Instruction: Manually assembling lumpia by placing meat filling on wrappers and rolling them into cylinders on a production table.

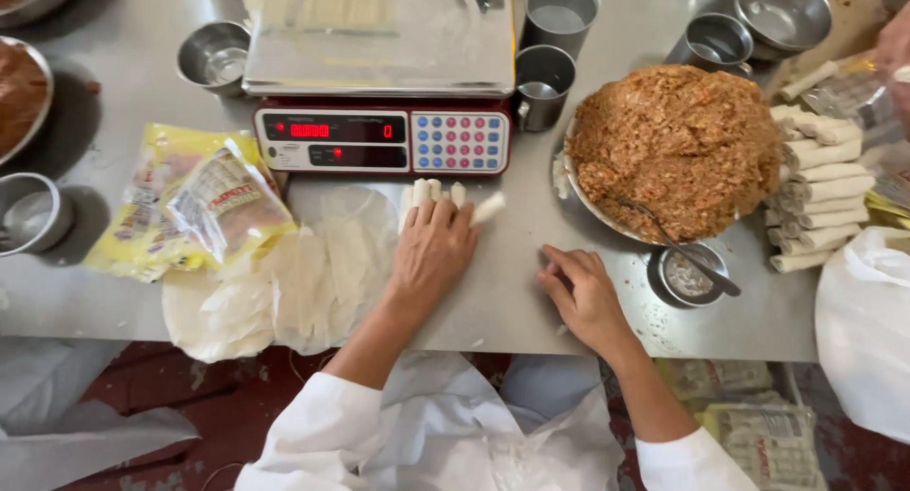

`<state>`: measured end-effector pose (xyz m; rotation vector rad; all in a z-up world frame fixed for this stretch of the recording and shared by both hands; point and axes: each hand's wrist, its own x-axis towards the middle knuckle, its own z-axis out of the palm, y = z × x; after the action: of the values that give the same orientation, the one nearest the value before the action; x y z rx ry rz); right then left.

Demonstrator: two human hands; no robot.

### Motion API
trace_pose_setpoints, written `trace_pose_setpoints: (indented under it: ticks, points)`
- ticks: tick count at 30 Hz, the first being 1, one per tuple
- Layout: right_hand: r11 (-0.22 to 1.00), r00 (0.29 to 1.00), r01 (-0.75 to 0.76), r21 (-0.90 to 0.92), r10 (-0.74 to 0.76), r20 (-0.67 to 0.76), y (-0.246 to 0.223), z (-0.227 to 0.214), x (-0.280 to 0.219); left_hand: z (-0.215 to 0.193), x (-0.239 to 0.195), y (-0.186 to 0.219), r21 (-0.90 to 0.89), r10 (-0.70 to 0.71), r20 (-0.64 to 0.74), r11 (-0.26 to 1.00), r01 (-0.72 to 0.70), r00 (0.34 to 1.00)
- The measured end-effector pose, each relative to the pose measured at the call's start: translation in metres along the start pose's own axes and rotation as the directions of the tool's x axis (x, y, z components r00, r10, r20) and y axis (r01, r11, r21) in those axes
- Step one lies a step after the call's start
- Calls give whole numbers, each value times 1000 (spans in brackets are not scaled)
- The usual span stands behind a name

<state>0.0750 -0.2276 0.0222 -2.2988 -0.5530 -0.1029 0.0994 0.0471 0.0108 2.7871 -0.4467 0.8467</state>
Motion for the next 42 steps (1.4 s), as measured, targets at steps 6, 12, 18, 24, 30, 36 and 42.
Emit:
trace_pose_setpoints:
  ticks: [6,12,18,24,30,36,42]
  points:
    - [994,985,14,-108,-32,-168,10,28,-18,19,5,-4,173,-177,-47,968,183,983]
    - [979,977,57,-193,-94,-189,23,35,-23,-47,-34,-46,-35,-517,-2,855,517,856]
    - [971,956,122,-207,-171,-238,20,34,-19,-47,-94,-111,50,-755,392,588,807,526]
    - [967,949,113,-227,-173,-265,31,42,-20,-86,-88,-87,-486,-789,-121,576,657,602]
    - [980,952,104,-169,-147,-268,18,37,-21,-105,-78,-98,-738,-676,594,-673,-38,437]
    - [242,962,-175,954,249,114,-43,42,-16,-116,-27,48,-590,-43,689,-613,525,724]
    - [727,974,-91,680,208,-92,3,-3,-24,-107,-9,44,-564,-333,639,411,717,693]
